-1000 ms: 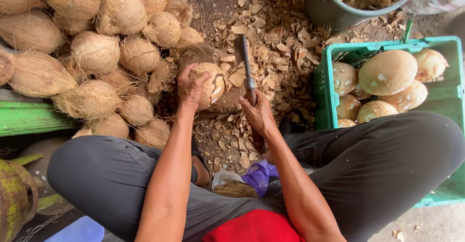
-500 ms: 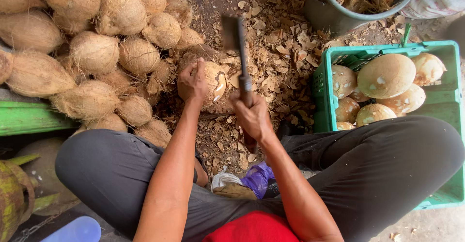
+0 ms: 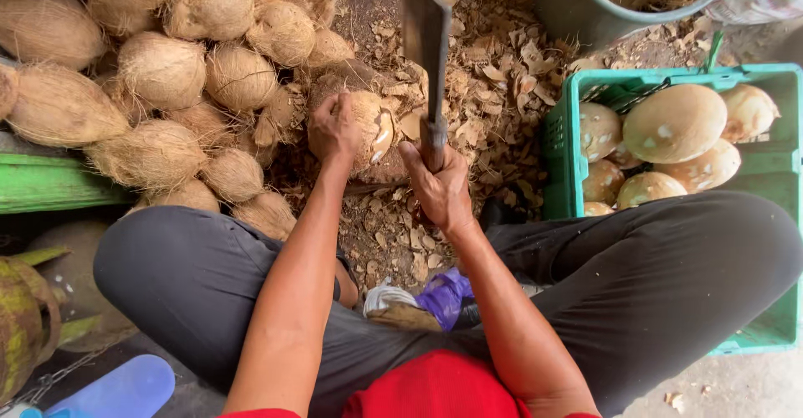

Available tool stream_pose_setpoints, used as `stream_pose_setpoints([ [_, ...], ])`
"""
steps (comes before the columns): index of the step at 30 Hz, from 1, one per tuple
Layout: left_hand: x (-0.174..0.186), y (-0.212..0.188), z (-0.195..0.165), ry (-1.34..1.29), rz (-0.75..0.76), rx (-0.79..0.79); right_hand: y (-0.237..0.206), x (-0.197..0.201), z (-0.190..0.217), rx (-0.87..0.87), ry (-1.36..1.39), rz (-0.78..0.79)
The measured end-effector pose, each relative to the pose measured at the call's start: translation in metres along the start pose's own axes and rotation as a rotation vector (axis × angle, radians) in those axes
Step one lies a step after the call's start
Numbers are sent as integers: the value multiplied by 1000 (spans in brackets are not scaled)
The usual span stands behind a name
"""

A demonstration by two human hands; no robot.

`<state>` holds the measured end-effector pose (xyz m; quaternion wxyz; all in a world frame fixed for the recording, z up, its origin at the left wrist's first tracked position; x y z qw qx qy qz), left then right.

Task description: The person sits on the ground and uses a machete to chop and trim the fibrous husk off coconuts, rotating each coconut to cut around it, then places the trimmed coconut into a green plastic crate beside them.

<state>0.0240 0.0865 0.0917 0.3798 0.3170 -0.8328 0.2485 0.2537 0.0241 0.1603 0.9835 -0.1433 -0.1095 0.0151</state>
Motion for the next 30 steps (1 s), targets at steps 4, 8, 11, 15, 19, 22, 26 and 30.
stream_pose_setpoints([
  [4,3,-12,-17,32,-142,-481,1,-20,-13,-205,-233,156],
  [8,-1,-9,-5,-88,-9,-11,-6,-26,-2,108,-265,61],
  [11,-2,-5,-3,-37,-5,63,-8,-24,-4,118,-289,19],
  [15,-7,-4,2,-148,-14,8,-1,-18,-19,-108,-344,56],
  [19,-4,-8,-12,-41,-165,-365,1,-15,-25,-139,-198,35],
  [22,-10,-7,5,-135,-13,60,0,-11,-19,-46,-133,-47],
  [26,-10,-9,5,-215,48,92,0,-14,-18,-152,-84,52],
  [30,-4,-13,-16,47,-199,-507,3,-13,-9,23,-220,35],
])
Point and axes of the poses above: each hand's wrist, its own y-axis towards the middle knuckle, its own x-axis out of the back of the hand, z = x × y, the point moved 5 cm from there along y, towards the middle knuckle, and after that the axes turned 10 degrees about -z, right-handed, at the moved point
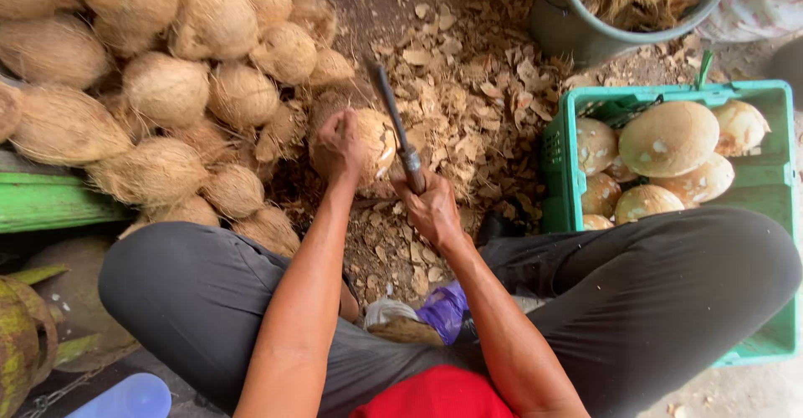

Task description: The person sits on the ground and uses a machete to chop and trim the fibrous husk off coconuts, rotating each coconut to cut around it, then places the trimmed coconut into a green plastic crate beside them.

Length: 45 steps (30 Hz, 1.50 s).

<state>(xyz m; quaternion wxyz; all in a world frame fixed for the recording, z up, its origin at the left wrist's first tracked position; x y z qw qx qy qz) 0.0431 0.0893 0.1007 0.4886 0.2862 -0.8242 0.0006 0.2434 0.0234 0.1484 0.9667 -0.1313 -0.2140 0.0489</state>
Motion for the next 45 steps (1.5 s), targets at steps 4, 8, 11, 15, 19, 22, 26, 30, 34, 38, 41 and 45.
stream_pose_setpoints([
  [4,-9,-11,20,-166,160,586,-3,0,-3,57,49,-96],
  [8,-1,-12,13,-217,144,657,-2,-7,-26,-218,-47,67],
  [11,7,-7,4,-261,13,490,5,-2,-24,-60,16,-40],
  [15,-3,-16,13,-200,145,631,8,-14,-43,-141,101,-55],
  [19,-4,-14,12,-187,143,597,3,-30,-83,-421,-40,128],
  [22,3,-9,7,-198,98,513,6,-32,-88,-219,-29,49],
  [26,11,-10,9,-494,144,572,6,-35,-94,-276,126,136],
  [30,31,-12,6,-694,53,282,4,-35,-84,-300,291,161],
  [34,16,-13,18,-534,250,425,-6,-22,-58,-146,135,145],
  [38,-2,-9,34,-280,192,727,-8,-2,-32,-197,147,150],
  [41,3,8,12,167,-9,109,-2,16,-13,-108,295,78],
  [45,-11,-7,34,-99,279,735,-6,12,-2,-30,460,-13],
])
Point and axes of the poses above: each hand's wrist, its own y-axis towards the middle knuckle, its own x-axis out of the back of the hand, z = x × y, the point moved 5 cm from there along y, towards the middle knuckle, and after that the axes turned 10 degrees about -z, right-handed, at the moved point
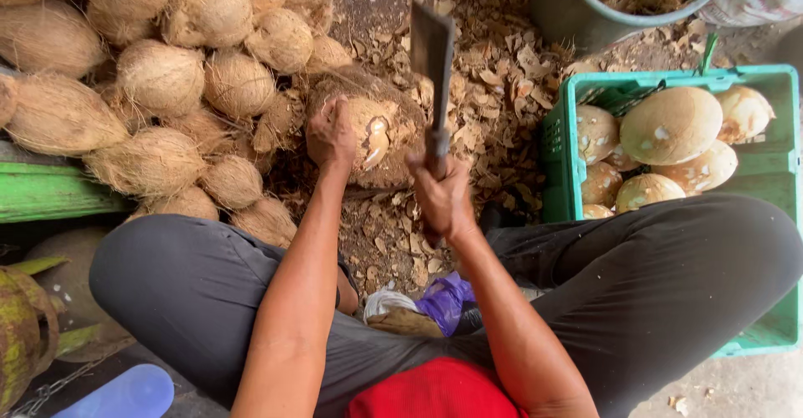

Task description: The person sits on the ground and uses a machete to chop and trim the fibrous husk off coconuts, rotating each coconut to cut around it, then places the trimmed coconut into a green plastic crate beside them.

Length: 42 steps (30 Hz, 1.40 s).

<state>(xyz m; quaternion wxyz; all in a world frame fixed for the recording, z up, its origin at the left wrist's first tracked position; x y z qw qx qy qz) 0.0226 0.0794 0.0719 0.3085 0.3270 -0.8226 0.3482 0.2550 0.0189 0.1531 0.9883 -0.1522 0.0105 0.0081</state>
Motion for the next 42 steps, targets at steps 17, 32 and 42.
stream_pose_setpoints([
  [17,3,-22,-22,-406,44,-361,-1,-14,-19,-197,-403,64],
  [32,1,-27,-9,-67,-228,-350,6,6,-38,-159,-455,-51],
  [42,15,-47,-22,-146,-127,-164,4,-2,-36,-143,-435,-35],
])
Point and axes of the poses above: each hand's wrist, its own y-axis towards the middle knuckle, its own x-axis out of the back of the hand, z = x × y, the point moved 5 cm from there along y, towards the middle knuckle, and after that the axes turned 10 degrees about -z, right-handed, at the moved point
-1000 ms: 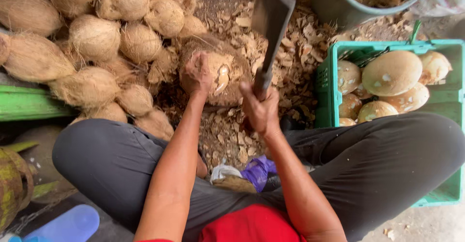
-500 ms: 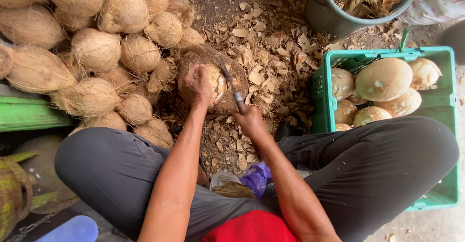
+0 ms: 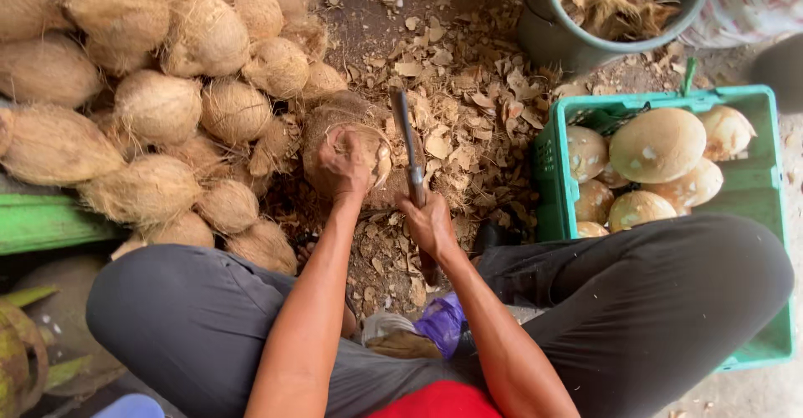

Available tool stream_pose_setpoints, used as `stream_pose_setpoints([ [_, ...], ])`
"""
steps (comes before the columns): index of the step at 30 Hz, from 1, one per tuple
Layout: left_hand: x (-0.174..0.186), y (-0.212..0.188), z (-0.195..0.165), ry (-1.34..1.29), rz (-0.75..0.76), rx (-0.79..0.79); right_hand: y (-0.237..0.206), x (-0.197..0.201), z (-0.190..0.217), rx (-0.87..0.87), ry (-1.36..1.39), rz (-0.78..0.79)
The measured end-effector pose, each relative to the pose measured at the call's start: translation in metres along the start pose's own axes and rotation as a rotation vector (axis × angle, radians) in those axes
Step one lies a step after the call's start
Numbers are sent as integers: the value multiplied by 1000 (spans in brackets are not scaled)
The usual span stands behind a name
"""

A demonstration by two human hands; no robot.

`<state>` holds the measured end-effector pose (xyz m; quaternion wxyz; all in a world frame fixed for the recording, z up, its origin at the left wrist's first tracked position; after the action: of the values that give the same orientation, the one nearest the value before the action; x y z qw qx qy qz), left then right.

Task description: The person sits on the ground and uses a machete to chop and trim the fibrous husk off coconuts, rotating each coconut to cut around it, then places the trimmed coconut into a green plastic crate beside them.

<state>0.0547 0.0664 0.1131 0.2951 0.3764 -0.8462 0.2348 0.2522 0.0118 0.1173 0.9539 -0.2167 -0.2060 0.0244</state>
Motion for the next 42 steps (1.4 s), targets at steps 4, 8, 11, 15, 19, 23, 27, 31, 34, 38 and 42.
stream_pose_setpoints([
  [4,-2,-1,2,83,-28,-53,-6,2,1,53,44,-85],
  [8,-14,-5,4,-149,-125,-186,-5,-18,-21,-132,-9,103],
  [11,-29,-4,11,-222,-10,-134,5,-20,-30,-97,-22,87],
  [15,-20,-4,12,-15,-183,-341,7,-25,-31,-127,44,140],
  [19,-19,-3,14,102,-178,-304,-2,-18,-21,-190,129,199],
  [23,-18,-6,11,110,-123,-302,-3,-4,-6,-86,140,113],
  [27,-12,-8,8,104,-140,-270,1,1,-1,115,211,4],
  [31,-9,-8,6,117,-105,-248,2,-18,-32,-131,179,143],
  [34,-12,-4,12,-24,-35,-99,4,-24,-56,-269,32,209],
  [38,-2,5,16,-16,-152,-178,7,-25,-60,-271,10,161],
  [42,-15,24,34,-100,48,109,8,-6,-36,-147,12,104],
])
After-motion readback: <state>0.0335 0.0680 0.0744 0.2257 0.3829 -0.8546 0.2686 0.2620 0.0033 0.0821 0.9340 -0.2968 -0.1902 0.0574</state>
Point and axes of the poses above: each hand's wrist, its own y-axis towards the middle knuckle, its own x-axis out of the back of the hand, z = x × y, the point moved 5 cm from there along y, towards the middle knuckle, and after that the axes turned 10 degrees about -z, right-handed, at the moved point
